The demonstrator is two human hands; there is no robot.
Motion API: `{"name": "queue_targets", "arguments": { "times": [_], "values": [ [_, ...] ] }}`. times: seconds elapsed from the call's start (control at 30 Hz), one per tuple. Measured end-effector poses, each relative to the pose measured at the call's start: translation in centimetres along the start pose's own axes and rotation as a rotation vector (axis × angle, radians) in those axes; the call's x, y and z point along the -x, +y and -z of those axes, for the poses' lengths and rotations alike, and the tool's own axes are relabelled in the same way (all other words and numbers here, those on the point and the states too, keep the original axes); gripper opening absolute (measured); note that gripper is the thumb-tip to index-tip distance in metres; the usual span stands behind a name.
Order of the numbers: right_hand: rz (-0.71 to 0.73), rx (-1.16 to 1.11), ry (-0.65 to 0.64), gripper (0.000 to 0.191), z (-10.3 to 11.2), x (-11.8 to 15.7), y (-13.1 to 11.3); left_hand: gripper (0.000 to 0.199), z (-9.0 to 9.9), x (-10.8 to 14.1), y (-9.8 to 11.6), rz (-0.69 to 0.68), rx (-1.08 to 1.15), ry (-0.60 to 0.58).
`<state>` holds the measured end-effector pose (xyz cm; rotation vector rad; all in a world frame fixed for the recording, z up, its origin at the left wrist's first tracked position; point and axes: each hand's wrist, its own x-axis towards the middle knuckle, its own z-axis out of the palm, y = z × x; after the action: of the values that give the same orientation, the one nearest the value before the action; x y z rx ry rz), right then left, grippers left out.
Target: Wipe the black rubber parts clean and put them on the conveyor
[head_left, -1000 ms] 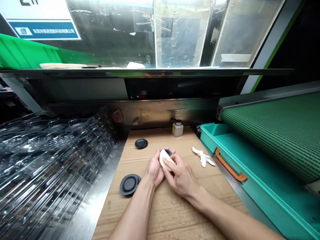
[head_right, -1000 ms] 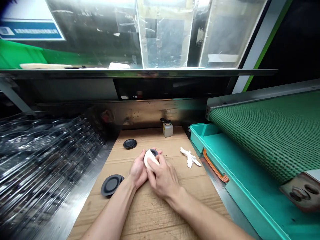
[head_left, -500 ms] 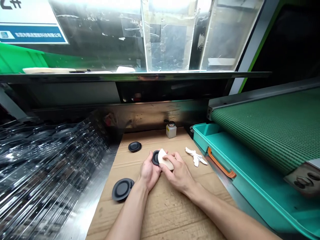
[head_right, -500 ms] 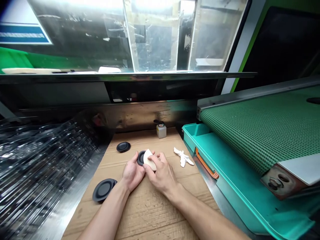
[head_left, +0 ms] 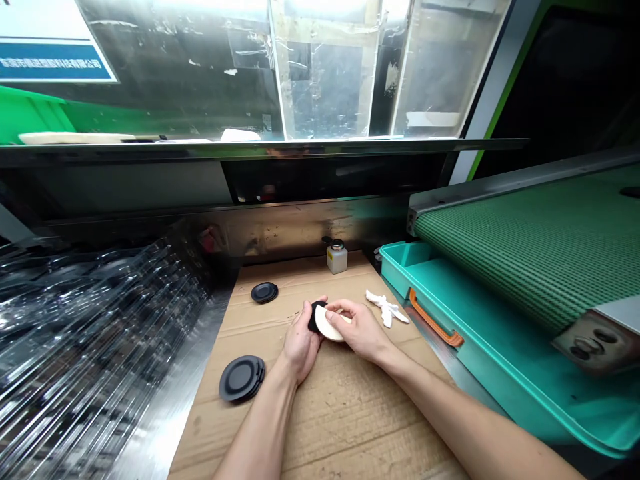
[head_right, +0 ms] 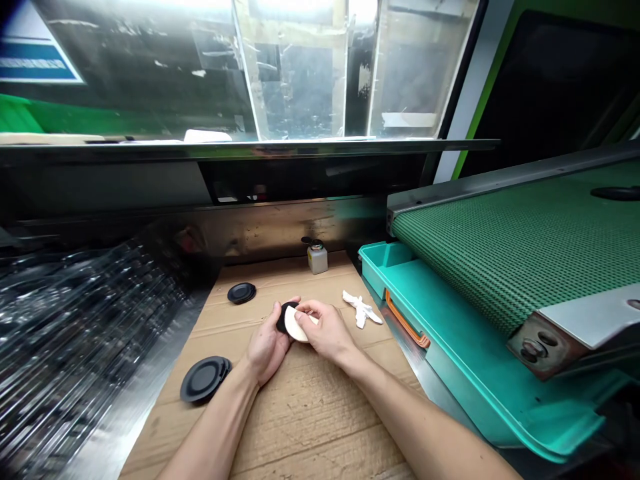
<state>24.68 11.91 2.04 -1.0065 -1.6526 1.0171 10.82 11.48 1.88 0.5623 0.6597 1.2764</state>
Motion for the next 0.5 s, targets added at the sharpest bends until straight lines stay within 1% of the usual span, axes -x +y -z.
{"name": "queue_targets", "arguments": {
  "times": [0.07,0.13,0.2,0.23,0.27,0.33,0.37,0.4,0.43,0.5],
  "values": [
    [-0.032,-0.04,-0.009,0.023,-0.1,0.0,-0.1,0.04,-0.1,0.1,-0.1,0.004,-0.029,-0.029],
    [-0.08,-0.027,-0.072,0.021,0.1,-0.1,-0.4,0.041,-0.1,0.2,-0.1,0.006,-0.037,-0.026],
    [-0.105,0.056,-0.159,0.016,0.7,-0.1,-0.7,0.04,-0.1,0.2,-0.1,-0.001,-0.029,0.003],
    [-0.108,0.117,-0.178,0.014,1.1,-0.2,-0.8,0.04,-0.1,0.2,0.0,-0.002,-0.024,0.023],
    [-0.106,0.193,-0.157,0.013,1.4,-0.3,-1.0,0.039,-0.2,0.1,0.0,0.0,-0.019,0.044],
    [-0.078,0.345,-0.016,0.014,1.6,-0.3,-1.2,0.037,-0.2,0.0,0.0,0.007,-0.019,0.077],
    [-0.053,0.394,0.058,0.016,1.6,-0.3,-1.2,0.036,-0.2,0.0,0.0,0.012,-0.021,0.083],
    [-0.02,0.418,0.101,0.018,1.4,-0.3,-1.3,0.035,-0.3,0.0,-0.1,0.017,-0.02,0.082],
    [0.021,0.422,0.102,0.019,1.2,-0.2,-1.3,0.034,-0.3,0.0,-0.1,0.021,-0.013,0.079],
    [0.08,0.411,0.002,0.019,0.9,-0.1,-1.3,0.033,-0.2,0.0,-0.1,0.039,0.017,0.073]
  ]
}}
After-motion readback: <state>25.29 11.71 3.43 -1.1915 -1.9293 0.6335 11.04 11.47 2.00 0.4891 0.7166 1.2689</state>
